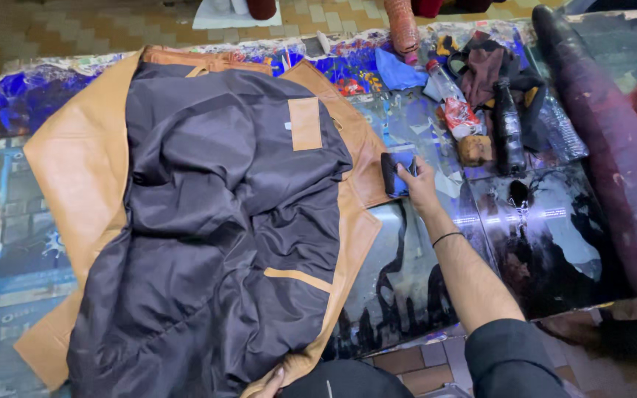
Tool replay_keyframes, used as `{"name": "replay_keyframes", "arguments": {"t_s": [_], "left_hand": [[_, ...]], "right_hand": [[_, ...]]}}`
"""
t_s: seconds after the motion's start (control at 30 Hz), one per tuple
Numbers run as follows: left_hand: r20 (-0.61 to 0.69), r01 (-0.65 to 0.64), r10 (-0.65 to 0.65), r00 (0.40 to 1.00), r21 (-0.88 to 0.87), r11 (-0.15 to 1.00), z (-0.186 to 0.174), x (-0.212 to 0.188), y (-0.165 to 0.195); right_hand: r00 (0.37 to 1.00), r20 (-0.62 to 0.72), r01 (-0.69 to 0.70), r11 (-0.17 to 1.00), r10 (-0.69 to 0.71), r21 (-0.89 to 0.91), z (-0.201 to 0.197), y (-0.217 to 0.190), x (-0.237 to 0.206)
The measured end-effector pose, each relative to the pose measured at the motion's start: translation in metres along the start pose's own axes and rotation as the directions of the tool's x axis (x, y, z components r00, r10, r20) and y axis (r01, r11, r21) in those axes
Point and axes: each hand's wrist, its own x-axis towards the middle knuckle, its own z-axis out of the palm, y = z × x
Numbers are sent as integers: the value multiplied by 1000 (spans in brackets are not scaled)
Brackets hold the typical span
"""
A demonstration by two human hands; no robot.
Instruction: The person lays a tan leather jacket lining-down on a glass work table and rubs a blue abrasive sponge along the leather seams and edges, working section by section around the jacket while holding the fabric flat with the other hand.
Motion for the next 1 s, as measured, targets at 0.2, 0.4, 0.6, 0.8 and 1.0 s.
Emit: {"name": "replay_keyframes", "arguments": {"t_s": [0.2,0.4,0.6,0.8,1.0], "left_hand": [[565,-370,-114,817,667,647,2,-94,81],[519,-939,791,324,280,201,73,-153,200],[364,-822,923,125,559,-109,195,2,314],[62,-587,988,145,809,35,182,61,319],[-41,-507,939,342,833,221,195,65,322]], "right_hand": [[902,-416,221,949,-112,223,20,-19,-43],[921,-232,-11,619,311,786,70,-21,-51],[957,-219,75,564,192,822,99,-6,-16],[955,-212,53,585,206,809,95,11,-25],[966,-168,12,611,198,791,95,23,-30]]}}
